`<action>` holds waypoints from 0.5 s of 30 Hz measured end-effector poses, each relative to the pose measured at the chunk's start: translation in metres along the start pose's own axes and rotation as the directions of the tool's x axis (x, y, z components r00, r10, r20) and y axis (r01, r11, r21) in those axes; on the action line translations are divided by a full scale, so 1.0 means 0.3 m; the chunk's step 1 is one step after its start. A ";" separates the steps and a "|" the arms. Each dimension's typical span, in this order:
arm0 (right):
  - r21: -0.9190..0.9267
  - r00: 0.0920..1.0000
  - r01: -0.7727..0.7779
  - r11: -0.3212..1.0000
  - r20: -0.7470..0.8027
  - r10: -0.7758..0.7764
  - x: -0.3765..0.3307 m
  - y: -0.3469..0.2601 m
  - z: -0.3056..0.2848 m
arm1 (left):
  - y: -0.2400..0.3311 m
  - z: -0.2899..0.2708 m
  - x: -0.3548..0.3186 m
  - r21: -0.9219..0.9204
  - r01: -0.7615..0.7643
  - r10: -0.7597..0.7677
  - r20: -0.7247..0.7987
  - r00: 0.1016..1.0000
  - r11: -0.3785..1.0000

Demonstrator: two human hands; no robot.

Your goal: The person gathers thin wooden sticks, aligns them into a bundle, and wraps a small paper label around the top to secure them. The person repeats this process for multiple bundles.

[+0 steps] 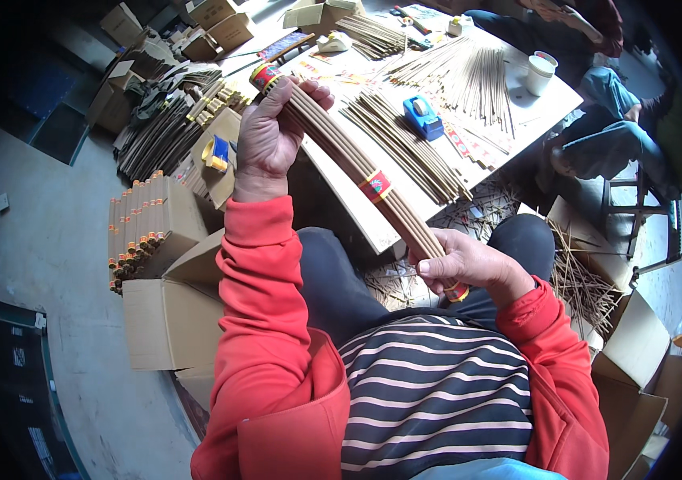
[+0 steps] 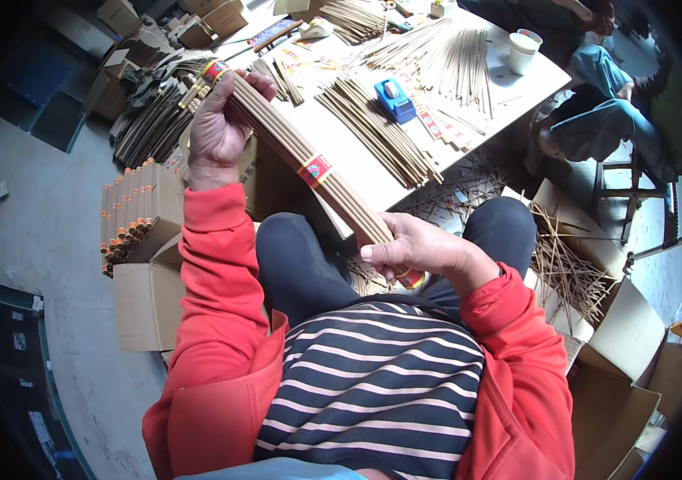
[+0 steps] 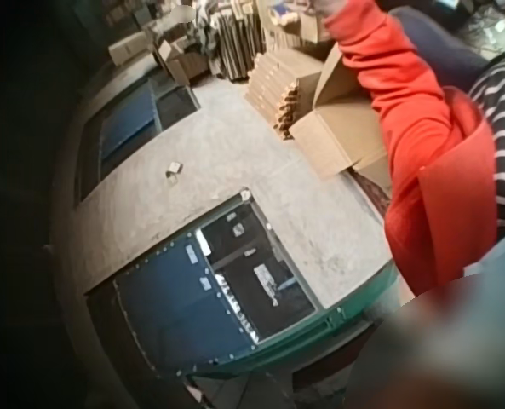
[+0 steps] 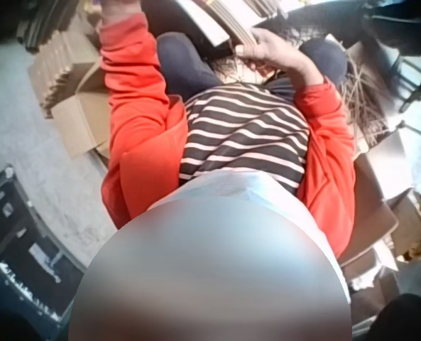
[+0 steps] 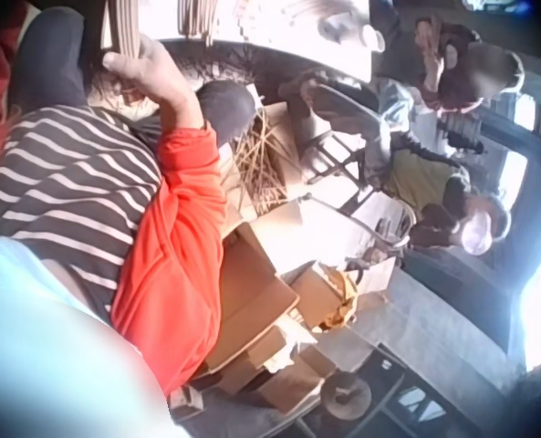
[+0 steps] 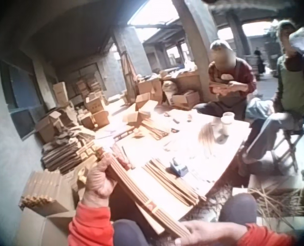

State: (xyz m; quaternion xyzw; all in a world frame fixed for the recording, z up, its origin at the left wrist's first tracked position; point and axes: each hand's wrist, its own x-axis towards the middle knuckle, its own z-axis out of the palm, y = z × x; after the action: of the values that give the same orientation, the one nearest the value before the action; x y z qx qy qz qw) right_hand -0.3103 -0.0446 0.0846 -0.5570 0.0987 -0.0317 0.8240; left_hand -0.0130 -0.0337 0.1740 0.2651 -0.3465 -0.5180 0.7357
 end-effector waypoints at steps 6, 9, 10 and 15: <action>-0.019 1.000 0.006 1.000 -0.030 -0.007 -0.029 0.005 0.009 | 0.002 0.045 -0.012 -0.029 -0.008 0.010 0.070 0.997 1.000; -0.032 0.999 0.010 0.999 -0.036 -0.011 -0.042 0.007 0.015 | -0.025 0.091 -0.042 0.051 -0.009 0.006 0.060 0.998 0.999; -0.033 0.999 0.003 0.999 -0.048 -0.004 -0.047 -0.005 0.022 | -0.032 0.097 -0.054 0.094 -0.007 0.001 0.062 0.998 0.996; -0.023 0.998 0.025 0.999 -0.056 -0.026 -0.060 0.013 0.028 | -0.051 0.103 -0.081 0.181 0.048 -0.066 0.093 0.993 0.982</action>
State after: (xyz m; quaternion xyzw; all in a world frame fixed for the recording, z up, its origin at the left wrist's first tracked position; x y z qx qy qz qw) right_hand -0.3265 -0.0327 0.0863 -0.5661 0.1154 -0.0568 0.8143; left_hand -0.0516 -0.0166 0.1760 0.3140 -0.4198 -0.5184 0.6756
